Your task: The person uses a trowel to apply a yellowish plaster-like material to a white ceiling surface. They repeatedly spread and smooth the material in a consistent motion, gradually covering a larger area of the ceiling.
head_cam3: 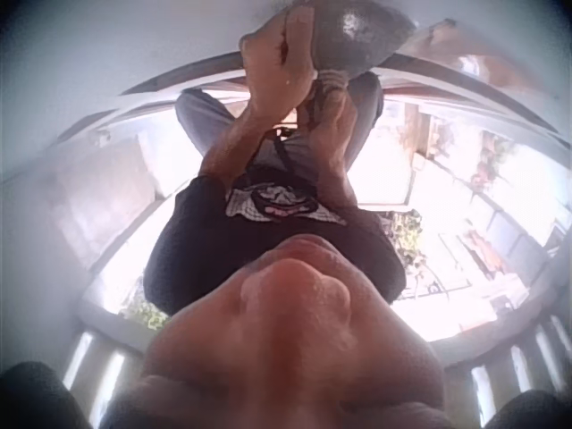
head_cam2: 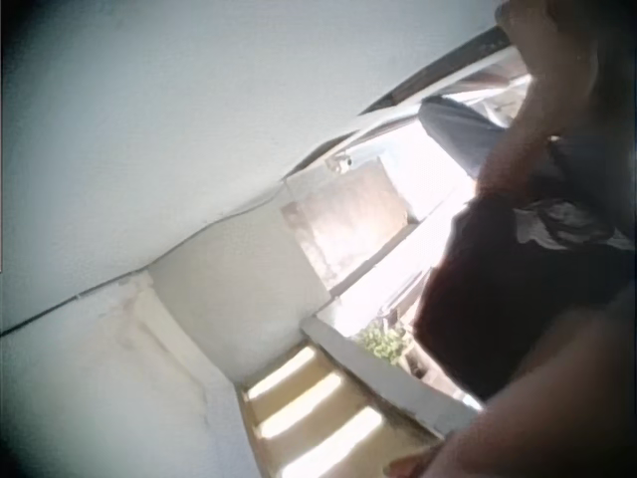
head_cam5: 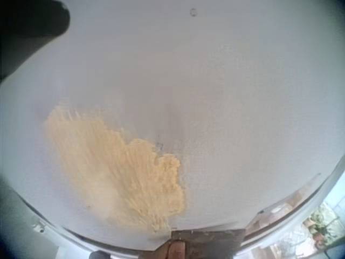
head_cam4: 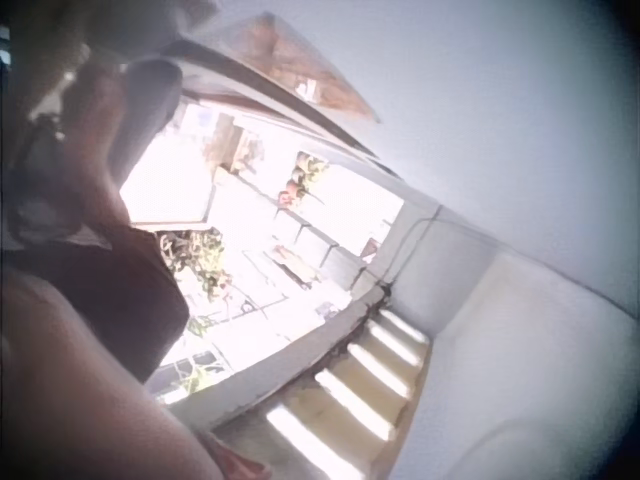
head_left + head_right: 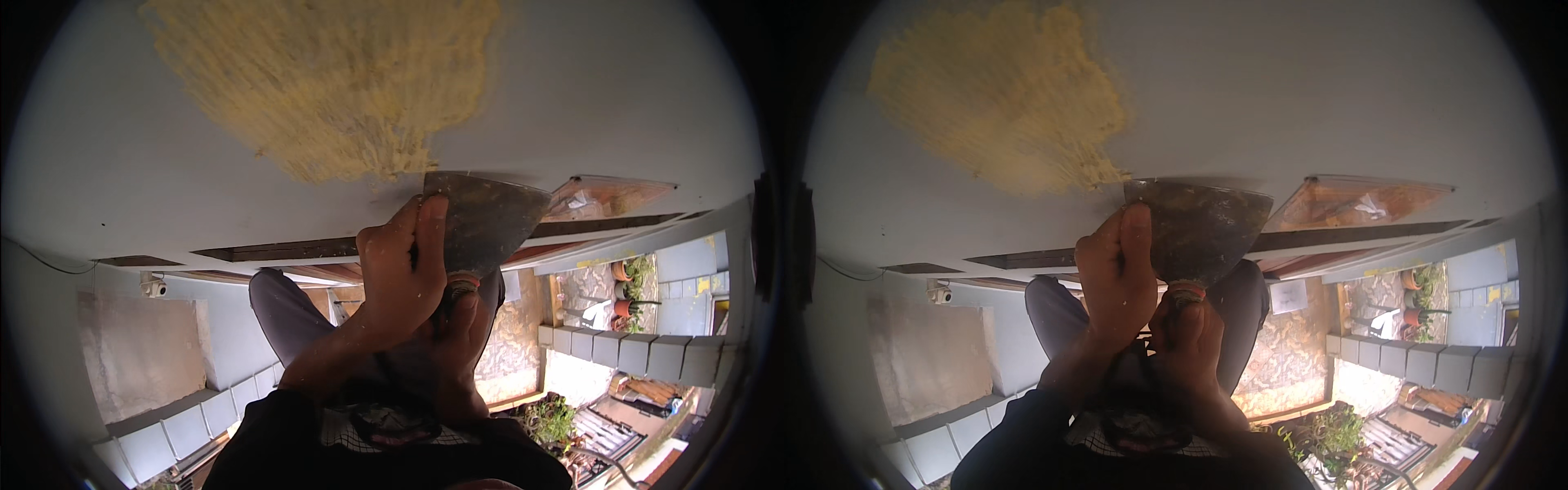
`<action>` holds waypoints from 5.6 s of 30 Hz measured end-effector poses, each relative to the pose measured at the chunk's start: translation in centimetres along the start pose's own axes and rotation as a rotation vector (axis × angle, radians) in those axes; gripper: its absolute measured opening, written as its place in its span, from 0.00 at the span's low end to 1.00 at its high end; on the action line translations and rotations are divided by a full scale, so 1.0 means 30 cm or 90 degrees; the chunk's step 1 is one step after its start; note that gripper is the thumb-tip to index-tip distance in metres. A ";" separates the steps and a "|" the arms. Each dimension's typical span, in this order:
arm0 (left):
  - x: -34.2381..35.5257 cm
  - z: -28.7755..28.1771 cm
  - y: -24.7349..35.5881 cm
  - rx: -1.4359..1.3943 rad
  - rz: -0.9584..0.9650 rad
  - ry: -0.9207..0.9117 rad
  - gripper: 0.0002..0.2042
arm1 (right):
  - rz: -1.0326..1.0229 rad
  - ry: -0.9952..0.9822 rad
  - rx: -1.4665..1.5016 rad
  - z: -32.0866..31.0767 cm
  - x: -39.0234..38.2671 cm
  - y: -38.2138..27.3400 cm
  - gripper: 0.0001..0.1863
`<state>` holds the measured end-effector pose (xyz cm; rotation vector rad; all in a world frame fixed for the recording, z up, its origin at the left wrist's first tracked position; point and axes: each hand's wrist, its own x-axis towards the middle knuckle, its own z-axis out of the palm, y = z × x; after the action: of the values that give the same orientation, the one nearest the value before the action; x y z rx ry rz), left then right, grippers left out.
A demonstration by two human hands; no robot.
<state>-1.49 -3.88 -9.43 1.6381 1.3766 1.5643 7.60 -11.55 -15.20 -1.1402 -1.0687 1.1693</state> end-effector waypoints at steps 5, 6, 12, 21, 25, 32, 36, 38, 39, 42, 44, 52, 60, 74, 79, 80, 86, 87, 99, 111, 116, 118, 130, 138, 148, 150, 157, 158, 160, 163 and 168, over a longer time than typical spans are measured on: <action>-0.017 0.019 0.001 0.003 -0.022 -0.001 0.17 | 0.029 0.030 0.068 0.014 0.011 -0.021 0.29; -0.022 0.031 0.002 -0.014 -0.029 0.009 0.19 | 0.018 0.036 0.051 0.009 0.003 -0.010 0.29; -0.024 0.020 0.014 -0.024 -0.060 -0.002 0.21 | -0.004 -0.004 0.096 0.001 0.035 -0.027 0.28; 0.019 0.003 0.070 -0.006 -0.029 0.016 0.13 | -0.068 0.009 0.041 0.025 0.057 -0.086 0.30; -0.007 0.013 -0.016 0.005 0.012 0.006 0.11 | 0.009 0.018 0.094 0.016 0.017 -0.027 0.30; 0.016 0.006 0.039 -0.020 0.006 0.024 0.12 | -0.126 0.125 -0.145 0.024 0.024 0.042 0.31; 0.029 -0.003 0.080 -0.039 -0.002 0.023 0.12 | -0.038 0.023 -0.003 0.014 0.030 -0.062 0.32; 0.014 -0.004 0.061 -0.046 -0.007 0.001 0.12 | 0.007 0.013 0.070 0.008 -0.009 -0.040 0.32; 0.022 -0.001 0.051 -0.051 0.012 0.015 0.12 | 0.029 0.017 0.108 0.011 -0.017 -0.036 0.32; 0.063 -0.015 0.096 -0.048 0.014 0.017 0.12 | 0.040 0.011 0.122 0.028 0.039 -0.116 0.33; 0.020 -0.005 0.065 -0.068 -0.008 -0.004 0.12 | 0.041 0.096 -0.040 -0.018 -0.030 0.007 0.25; 0.036 -0.010 0.086 -0.115 -0.020 -0.003 0.14 | 0.123 0.082 0.181 -0.030 -0.007 -0.082 0.17; 0.016 -0.003 0.058 -0.139 -0.035 -0.004 0.16 | -0.051 0.092 -0.108 0.000 0.004 -0.079 0.21; 0.027 -0.012 0.077 -0.125 -0.040 -0.026 0.16 | 0.020 0.172 0.034 0.012 -0.017 -0.079 0.12; 0.060 -0.019 0.107 -0.122 0.004 0.033 0.16 | 0.009 0.147 -0.024 0.016 0.014 -0.096 0.05; 0.061 -0.023 0.109 -0.129 -0.006 0.026 0.16 | 0.012 0.129 0.015 0.006 0.014 -0.094 0.05; 0.044 -0.020 0.068 -0.107 -0.012 -0.012 0.15 | 0.020 0.152 -0.003 0.026 0.000 -0.093 0.22; 0.033 -0.025 0.059 -0.122 -0.032 -0.010 0.15 | 0.026 0.147 0.035 0.040 0.007 -0.126 0.25; 0.038 -0.015 0.095 -0.147 -0.063 -0.006 0.17 | 0.027 0.145 -0.026 0.049 0.012 -0.120 0.31; 0.105 -0.027 0.152 -0.143 0.033 0.035 0.16 | 0.054 0.127 -0.038 0.013 0.010 -0.148 0.32; 0.022 -0.016 0.083 -0.098 -0.054 -0.049 0.16 | 0.096 0.128 0.087 0.018 -0.028 -0.124 0.29; 0.026 -0.013 0.068 -0.101 -0.027 -0.046 0.15 | 0.082 0.132 0.062 0.019 -0.020 -0.112 0.30; 0.027 0.000 0.064 -0.094 0.020 -0.033 0.15 | 0.046 0.105 0.102 0.010 -0.031 -0.052 0.28; 0.031 0.015 0.052 -0.055 -0.014 -0.028 0.15 | -0.050 0.096 -0.064 0.008 0.008 -0.046 0.29; 0.040 0.007 0.058 -0.029 0.012 -0.032 0.12 | -0.058 0.171 0.024 0.038 0.018 -0.032 0.25; 0.008 0.021 0.052 -0.041 -0.016 -0.044 0.12 | -0.054 0.176 -0.048 0.011 -0.010 -0.020 0.23; 0.040 0.000 0.118 -0.059 -0.066 -0.044 0.14 | 0.007 0.080 -0.099 -0.020 0.005 -0.105 0.26; 0.030 0.011 0.099 -0.083 -0.067 -0.055 0.17 | 0.006 0.041 -0.067 -0.022 0.033 -0.130 0.28; 0.007 0.021 0.079 -0.111 -0.087 -0.076 0.20 | 0.083 0.053 0.005 -0.029 -0.006 -0.118 0.30; 0.037 0.014 0.091 -0.063 -0.017 -0.049 0.20 | 0.089 0.112 0.059 -0.008 0.004 -0.118 0.31; 0.020 0.021 0.078 -0.068 -0.043 -0.061 0.21 | -0.073 0.108 -0.135 -0.019 0.000 -0.077 0.30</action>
<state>-0.23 -4.03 -7.28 1.5664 1.2633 1.4748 8.43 -11.69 -12.98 -1.3008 -1.1291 0.8681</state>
